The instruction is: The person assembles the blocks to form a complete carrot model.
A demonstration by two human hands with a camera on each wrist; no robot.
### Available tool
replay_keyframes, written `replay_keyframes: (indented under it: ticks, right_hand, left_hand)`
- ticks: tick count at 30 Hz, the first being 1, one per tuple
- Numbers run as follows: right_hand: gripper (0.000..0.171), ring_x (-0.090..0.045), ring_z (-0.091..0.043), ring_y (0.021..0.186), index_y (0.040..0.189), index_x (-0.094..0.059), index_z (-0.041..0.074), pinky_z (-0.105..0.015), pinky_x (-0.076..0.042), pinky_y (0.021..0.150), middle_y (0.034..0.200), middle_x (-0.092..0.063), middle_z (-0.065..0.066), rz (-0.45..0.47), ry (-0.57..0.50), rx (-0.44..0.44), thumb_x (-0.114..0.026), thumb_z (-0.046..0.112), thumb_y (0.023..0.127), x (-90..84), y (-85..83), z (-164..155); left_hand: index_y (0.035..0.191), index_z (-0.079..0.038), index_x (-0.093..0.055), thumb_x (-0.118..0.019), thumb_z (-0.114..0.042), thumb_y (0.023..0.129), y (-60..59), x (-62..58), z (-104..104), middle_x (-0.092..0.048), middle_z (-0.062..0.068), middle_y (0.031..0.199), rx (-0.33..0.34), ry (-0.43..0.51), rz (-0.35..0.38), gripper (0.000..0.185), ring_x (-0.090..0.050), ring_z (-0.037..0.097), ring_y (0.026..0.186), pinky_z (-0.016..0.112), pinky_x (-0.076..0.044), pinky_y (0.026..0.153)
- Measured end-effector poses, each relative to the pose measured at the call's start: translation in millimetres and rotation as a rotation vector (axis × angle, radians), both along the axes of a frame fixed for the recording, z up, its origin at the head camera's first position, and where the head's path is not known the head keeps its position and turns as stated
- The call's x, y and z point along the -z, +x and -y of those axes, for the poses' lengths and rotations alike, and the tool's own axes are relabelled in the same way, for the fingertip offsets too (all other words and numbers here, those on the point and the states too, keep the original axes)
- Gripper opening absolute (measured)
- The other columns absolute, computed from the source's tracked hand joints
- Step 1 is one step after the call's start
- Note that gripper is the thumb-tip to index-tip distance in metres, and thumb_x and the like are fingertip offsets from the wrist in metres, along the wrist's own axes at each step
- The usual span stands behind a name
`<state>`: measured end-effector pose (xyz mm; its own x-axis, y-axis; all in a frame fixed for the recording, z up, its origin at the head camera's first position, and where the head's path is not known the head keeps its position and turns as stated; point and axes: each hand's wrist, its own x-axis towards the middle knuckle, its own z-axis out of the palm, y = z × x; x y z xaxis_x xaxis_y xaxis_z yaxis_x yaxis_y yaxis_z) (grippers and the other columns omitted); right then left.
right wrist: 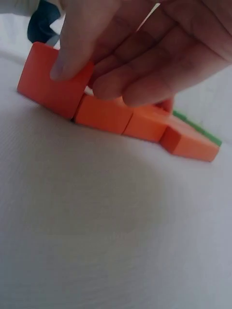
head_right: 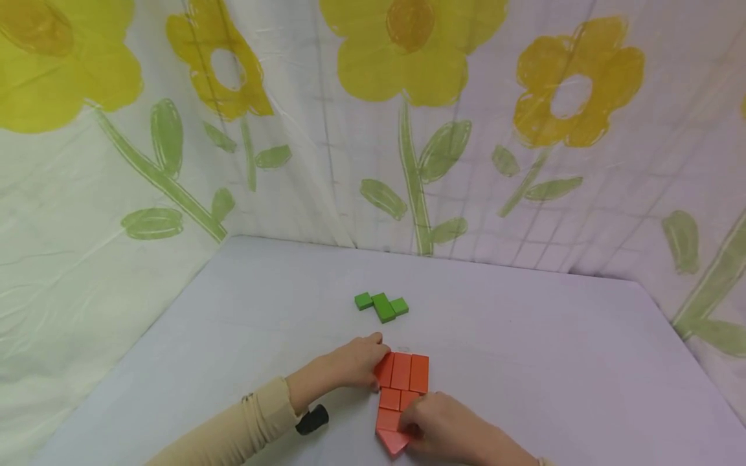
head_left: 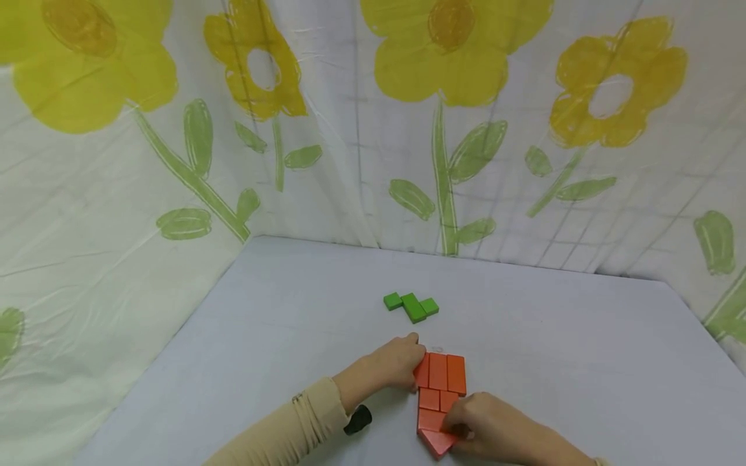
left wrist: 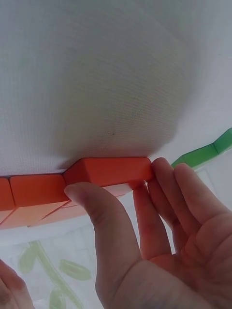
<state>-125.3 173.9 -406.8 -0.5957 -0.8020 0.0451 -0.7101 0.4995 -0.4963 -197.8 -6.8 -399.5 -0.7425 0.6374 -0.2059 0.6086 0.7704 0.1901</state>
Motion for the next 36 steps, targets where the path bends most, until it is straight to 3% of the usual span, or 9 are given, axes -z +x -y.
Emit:
replay_keyframes:
  ticks: [4,6,9,14,18,23,28,33,36]
  right_hand:
    - [0.014,-0.048,0.003,0.065,0.085,-0.067,0.015,-0.016,-0.042,0.058,0.075,-0.056,0.017,0.068,0.041,0.062,-0.070,0.014,0.072,-16.3,-10.7,-2.7]
    - [0.014,-0.050,0.001,0.066,0.087,-0.067,0.013,-0.019,-0.044,0.058,0.076,-0.058,0.014,0.084,0.029,0.116,-0.069,0.014,0.073,-26.3,-24.5,-4.1]
    - [0.012,-0.052,-0.002,0.067,0.087,-0.066,0.008,-0.021,-0.045,0.057,0.076,-0.060,0.009,0.024,-0.017,0.218,-0.067,0.013,0.076,-32.2,-52.2,-4.7]
    - [0.012,-0.053,-0.009,0.064,0.085,-0.065,0.003,-0.024,-0.044,0.055,0.072,-0.060,0.003,-0.009,-0.046,0.409,-0.066,0.011,0.077,-19.3,-101.4,10.1]
    - [0.016,-0.056,-0.014,0.067,0.086,-0.065,0.001,-0.027,-0.045,0.057,0.075,-0.062,-0.002,0.016,-0.007,0.528,-0.067,0.010,0.074,-2.4,-124.9,25.0]
    - [0.017,-0.050,-0.015,0.060,0.080,-0.062,0.001,-0.027,-0.039,0.052,0.068,-0.057,-0.003,0.028,0.077,0.650,-0.068,0.015,0.073,6.1,-136.8,41.5]
    - [0.028,-0.037,-0.012,0.052,0.066,-0.053,0.005,-0.024,-0.029,0.047,0.057,-0.040,0.001,0.015,0.101,0.723,-0.068,0.026,0.075,3.7,-140.2,52.3]
    - [0.040,-0.025,-0.008,0.044,0.050,-0.034,0.013,-0.021,-0.022,0.041,0.047,-0.024,0.006,-0.013,0.079,0.714,-0.068,0.021,0.070,3.0,-140.9,50.9]
    - [0.038,-0.024,-0.007,0.042,0.047,-0.036,0.012,-0.021,-0.022,0.039,0.044,-0.024,0.006,-0.005,0.068,0.689,-0.067,0.021,0.067,3.0,-141.8,43.5]
  left_hand:
    - [0.093,-0.008,-0.059,-0.078,-0.021,0.065,1.1,-1.8,1.1,-0.047,0.001,0.087,-0.005,0.019,0.011,0.036,-0.044,0.009,0.068,0.020,-0.040,0.062]
    - [0.093,-0.008,-0.059,-0.078,-0.021,0.064,1.1,-1.5,2.0,-0.047,0.000,0.087,-0.005,0.023,0.004,0.036,-0.044,0.009,0.068,0.020,-0.040,0.062]
    - [0.093,-0.009,-0.059,-0.078,-0.021,0.064,1.1,0.4,0.8,-0.048,0.000,0.088,-0.004,0.028,-0.002,0.036,-0.046,0.009,0.069,0.020,-0.041,0.064]
    - [0.093,-0.009,-0.060,-0.079,-0.022,0.063,0.0,2.5,2.2,-0.051,0.004,0.096,-0.003,0.026,-0.011,0.038,-0.051,0.013,0.074,0.022,-0.044,0.068]
    - [0.094,-0.007,-0.060,-0.080,-0.022,0.062,1.2,3.1,1.1,-0.051,0.006,0.096,0.013,0.018,-0.031,0.040,-0.052,0.014,0.073,0.022,-0.044,0.066]
    - [0.097,-0.006,-0.060,-0.079,-0.022,0.062,2.7,0.6,0.6,-0.051,0.006,0.098,0.003,0.023,-0.025,0.043,-0.052,0.013,0.076,0.022,-0.043,0.068]
    - [0.101,-0.005,-0.058,-0.080,-0.024,0.062,2.1,-1.2,0.2,-0.050,0.006,0.105,-0.007,0.009,-0.031,0.049,-0.054,0.015,0.085,0.023,-0.043,0.075]
    - [0.100,-0.005,-0.058,-0.079,-0.023,0.061,2.3,-0.1,-0.3,-0.050,0.004,0.105,-0.025,0.026,-0.003,0.048,-0.053,0.014,0.085,0.022,-0.042,0.074]
    - [0.096,-0.006,-0.059,-0.079,-0.022,0.061,2.2,0.4,0.7,-0.050,0.004,0.100,-0.026,0.037,-0.003,0.043,-0.052,0.011,0.078,0.021,-0.042,0.070]
